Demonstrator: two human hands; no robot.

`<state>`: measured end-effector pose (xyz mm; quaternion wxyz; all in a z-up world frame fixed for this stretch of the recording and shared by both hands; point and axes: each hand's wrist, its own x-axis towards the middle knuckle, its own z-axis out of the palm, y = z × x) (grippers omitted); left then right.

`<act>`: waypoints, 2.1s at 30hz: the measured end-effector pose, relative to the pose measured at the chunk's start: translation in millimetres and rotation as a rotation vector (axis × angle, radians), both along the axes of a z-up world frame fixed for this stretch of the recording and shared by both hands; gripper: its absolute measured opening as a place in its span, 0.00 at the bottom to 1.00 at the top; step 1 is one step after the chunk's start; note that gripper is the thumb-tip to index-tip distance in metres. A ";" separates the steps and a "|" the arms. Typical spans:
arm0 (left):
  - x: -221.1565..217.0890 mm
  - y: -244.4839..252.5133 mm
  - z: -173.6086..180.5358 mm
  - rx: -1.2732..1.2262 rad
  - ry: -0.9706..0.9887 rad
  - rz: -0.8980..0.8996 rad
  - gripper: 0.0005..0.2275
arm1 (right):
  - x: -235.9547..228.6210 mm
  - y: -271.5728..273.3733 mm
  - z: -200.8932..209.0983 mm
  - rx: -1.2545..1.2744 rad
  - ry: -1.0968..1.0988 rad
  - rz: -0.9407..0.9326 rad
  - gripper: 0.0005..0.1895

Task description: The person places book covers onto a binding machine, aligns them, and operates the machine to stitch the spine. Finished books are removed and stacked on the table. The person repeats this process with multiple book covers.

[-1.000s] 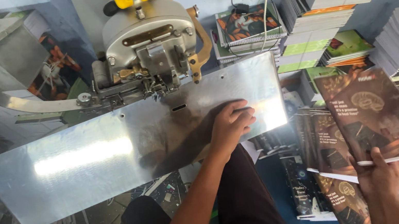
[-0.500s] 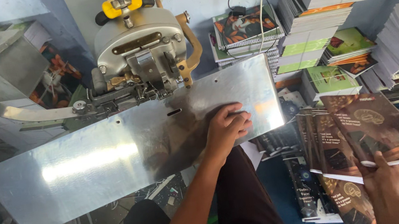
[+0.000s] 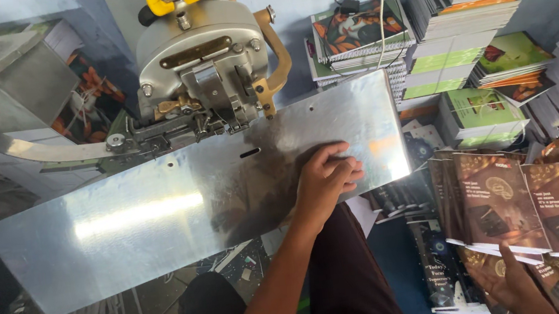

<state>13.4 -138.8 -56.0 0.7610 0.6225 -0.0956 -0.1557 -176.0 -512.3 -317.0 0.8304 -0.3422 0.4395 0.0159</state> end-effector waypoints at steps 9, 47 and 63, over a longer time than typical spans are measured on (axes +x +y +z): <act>-2.0 -1.8 -3.3 -0.006 -0.020 0.017 0.22 | -0.7 -26.9 23.5 -0.325 0.028 -0.264 0.40; -79.5 313.6 28.9 0.496 -0.579 0.909 0.12 | 140.2 393.2 320.3 -1.250 -1.273 0.798 0.20; -112.5 373.0 43.3 0.790 -0.304 0.963 0.20 | 176.6 559.5 324.7 -1.515 -1.670 0.890 0.22</act>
